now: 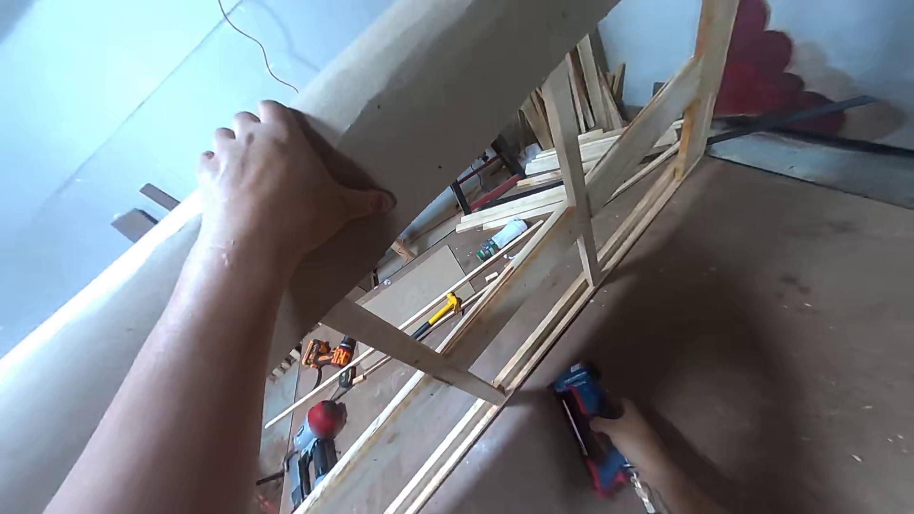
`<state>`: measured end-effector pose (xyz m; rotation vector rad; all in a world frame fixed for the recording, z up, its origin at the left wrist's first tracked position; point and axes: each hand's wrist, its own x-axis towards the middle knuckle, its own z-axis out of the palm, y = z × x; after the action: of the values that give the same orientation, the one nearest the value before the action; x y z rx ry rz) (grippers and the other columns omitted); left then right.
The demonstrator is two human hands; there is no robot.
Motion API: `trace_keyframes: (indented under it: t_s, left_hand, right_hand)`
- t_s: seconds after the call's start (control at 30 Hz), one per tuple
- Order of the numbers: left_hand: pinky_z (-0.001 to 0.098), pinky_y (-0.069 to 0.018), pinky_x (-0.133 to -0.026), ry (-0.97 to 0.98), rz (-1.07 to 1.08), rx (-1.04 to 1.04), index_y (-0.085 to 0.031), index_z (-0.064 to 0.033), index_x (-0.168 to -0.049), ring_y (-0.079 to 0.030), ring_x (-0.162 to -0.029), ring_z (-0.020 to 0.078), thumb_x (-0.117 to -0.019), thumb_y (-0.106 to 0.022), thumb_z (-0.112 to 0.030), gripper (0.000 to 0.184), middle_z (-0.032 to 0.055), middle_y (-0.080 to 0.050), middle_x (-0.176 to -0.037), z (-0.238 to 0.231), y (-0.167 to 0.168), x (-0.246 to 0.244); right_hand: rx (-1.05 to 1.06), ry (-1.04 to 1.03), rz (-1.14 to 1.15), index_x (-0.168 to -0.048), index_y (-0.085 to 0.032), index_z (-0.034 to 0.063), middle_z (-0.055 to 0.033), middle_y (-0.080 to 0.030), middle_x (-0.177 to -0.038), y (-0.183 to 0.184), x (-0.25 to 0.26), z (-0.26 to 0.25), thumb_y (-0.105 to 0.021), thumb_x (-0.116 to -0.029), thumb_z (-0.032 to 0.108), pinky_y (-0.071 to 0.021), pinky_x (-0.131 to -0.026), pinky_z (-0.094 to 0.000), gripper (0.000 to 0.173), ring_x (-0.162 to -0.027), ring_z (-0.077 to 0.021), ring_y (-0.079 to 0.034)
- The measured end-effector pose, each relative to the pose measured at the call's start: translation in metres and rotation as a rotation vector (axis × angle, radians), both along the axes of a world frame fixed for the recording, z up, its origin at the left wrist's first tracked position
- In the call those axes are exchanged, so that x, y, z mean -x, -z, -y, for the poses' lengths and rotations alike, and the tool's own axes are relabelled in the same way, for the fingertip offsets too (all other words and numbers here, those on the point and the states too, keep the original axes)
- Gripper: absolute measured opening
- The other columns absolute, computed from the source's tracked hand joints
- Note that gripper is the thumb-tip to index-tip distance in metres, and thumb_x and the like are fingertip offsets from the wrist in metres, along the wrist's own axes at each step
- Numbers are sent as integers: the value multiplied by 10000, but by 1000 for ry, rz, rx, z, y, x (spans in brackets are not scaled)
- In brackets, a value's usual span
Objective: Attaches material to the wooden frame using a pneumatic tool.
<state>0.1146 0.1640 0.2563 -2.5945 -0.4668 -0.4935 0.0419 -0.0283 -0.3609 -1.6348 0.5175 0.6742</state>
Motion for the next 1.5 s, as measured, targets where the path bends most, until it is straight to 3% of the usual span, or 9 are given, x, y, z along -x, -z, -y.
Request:
trace_keyframes:
  t_s: [0.1, 0.2, 0.3, 0.4, 0.5, 0.97, 1.13, 1.3, 1.5]
  left_hand:
    - [744, -416, -925, -14, -12, 6, -409, 30, -1396, -496, -1239, 573, -555, -873, -754, 1240, 350, -500, -1325, -1, 1, -3]
    - [738, -423, -917, -15, -1, 14, -422, 19, -1391, -511, -1227, 562, -555, -880, -747, 1222, 338, -518, -1310, -6, -1, -8]
    - [746, -421, -921, -27, -12, 30, -419, 9, -1406, -510, -1233, 562, -553, -877, -751, 1231, 339, -515, -1319, -13, -1, -15]
    - [740, -429, -916, -28, -9, 36, -422, 5, -1404, -509, -1234, 558, -532, -879, -756, 1244, 328, -518, -1312, -15, -1, -17]
    - [731, -427, -918, -26, -8, 37, -429, 18, -1393, -509, -1233, 554, -537, -887, -741, 1232, 331, -523, -1304, -13, -2, -16]
    - [726, -443, -872, 2, -31, -2, -422, 15, -1380, -527, -1194, 561, -534, -843, -804, 1251, 325, -530, -1274, -28, -5, -21]
    - [708, -469, -953, 232, -239, 101, -368, -190, -1576, -581, -1242, 415, -610, -880, -691, 1203, 172, -524, -1461, -85, -46, 11]
    - [707, -517, -839, 82, -231, 317, -393, -305, -1520, -675, -1047, 387, -524, -898, -720, 1191, 167, -685, -1162, -107, -46, 15]
    - [694, -512, -799, 83, -190, 225, -497, -224, -1420, -671, -996, 388, -542, -851, -761, 1088, 167, -681, -1080, -99, -39, 19]
  right_hand:
    - [-320, -87, -105, -1134, -611, 14, -99, -649, -809, -25, -10, 13, -747, -932, 305, -578, -620, -390, 379, -663, -212, -646]
    - [-39, -327, 456, -1290, -634, 42, -127, -727, -954, -127, -5, 24, -701, -903, 302, -594, -778, -495, 470, -835, -249, -717]
    - [-123, -339, 1053, -1422, -585, 112, -28, -735, -1141, -224, -21, 15, -696, -931, 437, -613, -910, -352, 599, -1019, -85, -709]
    - [-422, -143, 1217, -1152, -667, 157, 53, -722, -909, -313, -52, -18, -713, -957, 431, -637, -701, -285, 339, -797, -54, -705]
    - [-470, -19, 1282, -1055, -691, 166, 78, -714, -834, -362, -74, -48, -724, -927, 474, -614, -596, -260, 335, -692, -38, -684]
    - [-308, -28, 1402, -1103, -692, 143, 116, -706, -818, -364, -98, -82, -720, -878, 272, -584, -613, -160, 261, -701, 59, -660]
    - [-377, -55, 1434, -1094, -689, 134, 108, -726, -885, -354, -85, -90, -727, -881, 309, -618, -703, -176, 278, -799, 51, -692]
    - [-415, -123, 1460, -1227, -678, 165, 105, -738, -962, -361, -56, -112, -750, -888, 327, -624, -761, -184, 383, -863, 57, -693]
    - [-264, -148, 1477, -1224, -698, 90, 28, -756, -897, -359, -49, -129, -748, -806, 297, -607, -720, -198, 470, -818, 26, -707]
